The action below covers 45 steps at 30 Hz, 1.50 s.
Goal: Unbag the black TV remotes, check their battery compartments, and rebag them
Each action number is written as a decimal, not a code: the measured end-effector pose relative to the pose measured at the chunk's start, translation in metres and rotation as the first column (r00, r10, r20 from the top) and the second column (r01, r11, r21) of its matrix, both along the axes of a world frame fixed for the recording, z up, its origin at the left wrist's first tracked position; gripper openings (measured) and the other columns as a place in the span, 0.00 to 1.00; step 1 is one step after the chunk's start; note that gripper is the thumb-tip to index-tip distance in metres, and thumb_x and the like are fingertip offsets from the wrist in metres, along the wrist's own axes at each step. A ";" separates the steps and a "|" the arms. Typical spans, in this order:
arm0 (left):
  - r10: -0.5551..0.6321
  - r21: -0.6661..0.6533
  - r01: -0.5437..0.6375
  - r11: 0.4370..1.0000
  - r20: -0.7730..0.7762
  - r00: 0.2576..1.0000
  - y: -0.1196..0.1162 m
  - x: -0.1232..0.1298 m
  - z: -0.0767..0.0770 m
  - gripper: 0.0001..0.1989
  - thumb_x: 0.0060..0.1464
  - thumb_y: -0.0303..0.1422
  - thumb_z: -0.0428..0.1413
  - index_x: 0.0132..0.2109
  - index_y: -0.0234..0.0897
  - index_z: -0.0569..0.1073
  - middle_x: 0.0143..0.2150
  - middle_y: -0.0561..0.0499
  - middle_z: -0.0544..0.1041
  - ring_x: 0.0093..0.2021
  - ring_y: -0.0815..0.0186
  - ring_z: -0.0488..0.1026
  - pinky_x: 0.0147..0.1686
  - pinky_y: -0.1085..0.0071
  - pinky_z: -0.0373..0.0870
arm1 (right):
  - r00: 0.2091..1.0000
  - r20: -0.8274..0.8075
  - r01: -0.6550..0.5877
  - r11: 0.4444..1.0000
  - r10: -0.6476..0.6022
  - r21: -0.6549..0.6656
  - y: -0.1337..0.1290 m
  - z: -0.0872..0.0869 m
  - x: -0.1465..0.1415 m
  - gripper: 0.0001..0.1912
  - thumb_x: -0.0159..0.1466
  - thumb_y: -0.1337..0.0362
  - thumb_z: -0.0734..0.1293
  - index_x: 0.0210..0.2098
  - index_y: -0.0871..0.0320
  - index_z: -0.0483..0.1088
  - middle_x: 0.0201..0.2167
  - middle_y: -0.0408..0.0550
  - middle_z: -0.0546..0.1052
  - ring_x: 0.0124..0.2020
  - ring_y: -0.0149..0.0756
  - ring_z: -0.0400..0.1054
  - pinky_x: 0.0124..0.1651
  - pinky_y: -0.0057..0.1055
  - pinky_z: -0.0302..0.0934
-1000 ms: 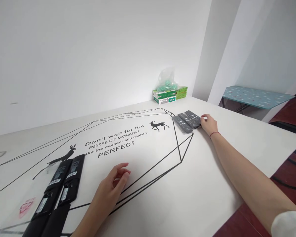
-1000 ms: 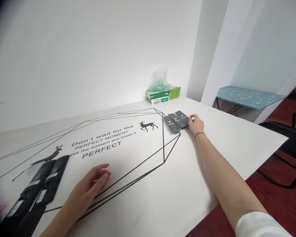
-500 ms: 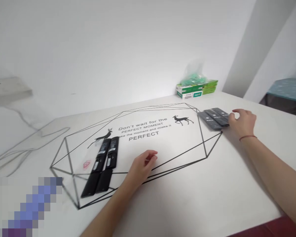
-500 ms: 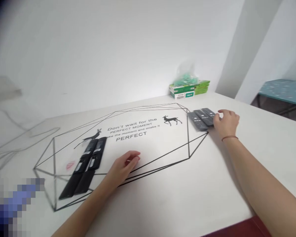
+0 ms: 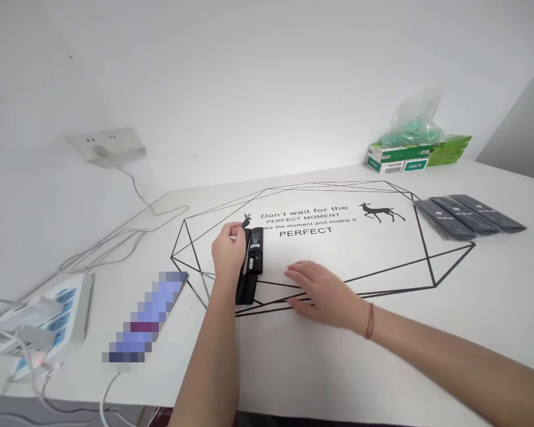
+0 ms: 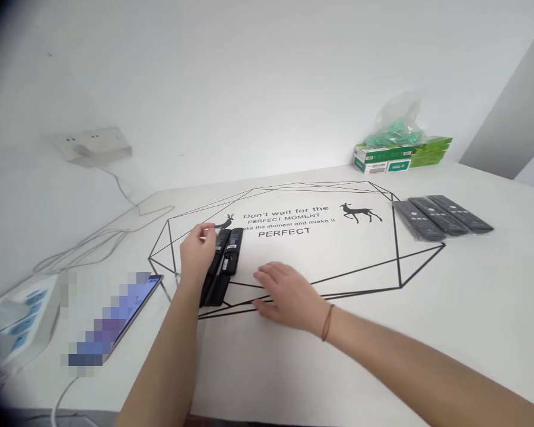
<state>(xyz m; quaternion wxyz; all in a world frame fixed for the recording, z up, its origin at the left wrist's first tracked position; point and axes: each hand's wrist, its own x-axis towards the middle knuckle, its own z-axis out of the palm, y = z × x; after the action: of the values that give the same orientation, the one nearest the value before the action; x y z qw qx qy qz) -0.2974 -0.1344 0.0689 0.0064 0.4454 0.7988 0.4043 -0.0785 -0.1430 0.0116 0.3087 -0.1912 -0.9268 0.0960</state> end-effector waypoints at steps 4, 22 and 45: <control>0.057 -0.306 -0.101 0.947 -0.148 0.987 -0.001 0.006 -0.005 0.14 0.56 0.35 0.45 0.40 0.41 0.75 0.36 0.45 0.79 0.39 0.55 0.74 0.37 0.64 0.65 | 0.999 0.005 -0.043 0.998 0.043 -0.056 -0.014 0.001 -0.058 0.29 0.58 0.51 0.67 0.53 0.62 0.63 0.50 0.59 0.71 0.51 0.49 0.64 0.52 0.46 0.63; -0.396 -0.352 0.332 0.875 -0.126 0.910 -0.005 0.059 -0.021 0.12 0.55 0.33 0.50 0.43 0.41 0.76 0.38 0.49 0.80 0.39 0.61 0.75 0.41 0.68 0.68 | 0.971 0.210 0.135 0.988 -0.117 -0.072 -0.006 0.010 -0.011 0.17 0.57 0.62 0.66 0.45 0.62 0.68 0.41 0.56 0.73 0.41 0.47 0.66 0.40 0.41 0.64; -0.492 -0.260 0.454 0.852 -0.101 0.865 0.015 0.104 -0.048 0.32 0.51 0.31 0.51 0.64 0.36 0.58 0.54 0.42 0.70 0.52 0.57 0.68 0.53 0.64 0.61 | 0.855 0.377 0.430 0.893 -0.356 -0.133 0.022 0.022 0.071 0.04 0.56 0.62 0.67 0.30 0.55 0.69 0.30 0.49 0.73 0.34 0.44 0.69 0.33 0.36 0.60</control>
<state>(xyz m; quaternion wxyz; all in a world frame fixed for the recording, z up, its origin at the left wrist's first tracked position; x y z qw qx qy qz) -0.1934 -0.1191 0.0213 0.0914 0.6565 0.7028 0.2583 -0.0072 -0.1210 0.0334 0.1337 -0.4228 -0.8913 0.0944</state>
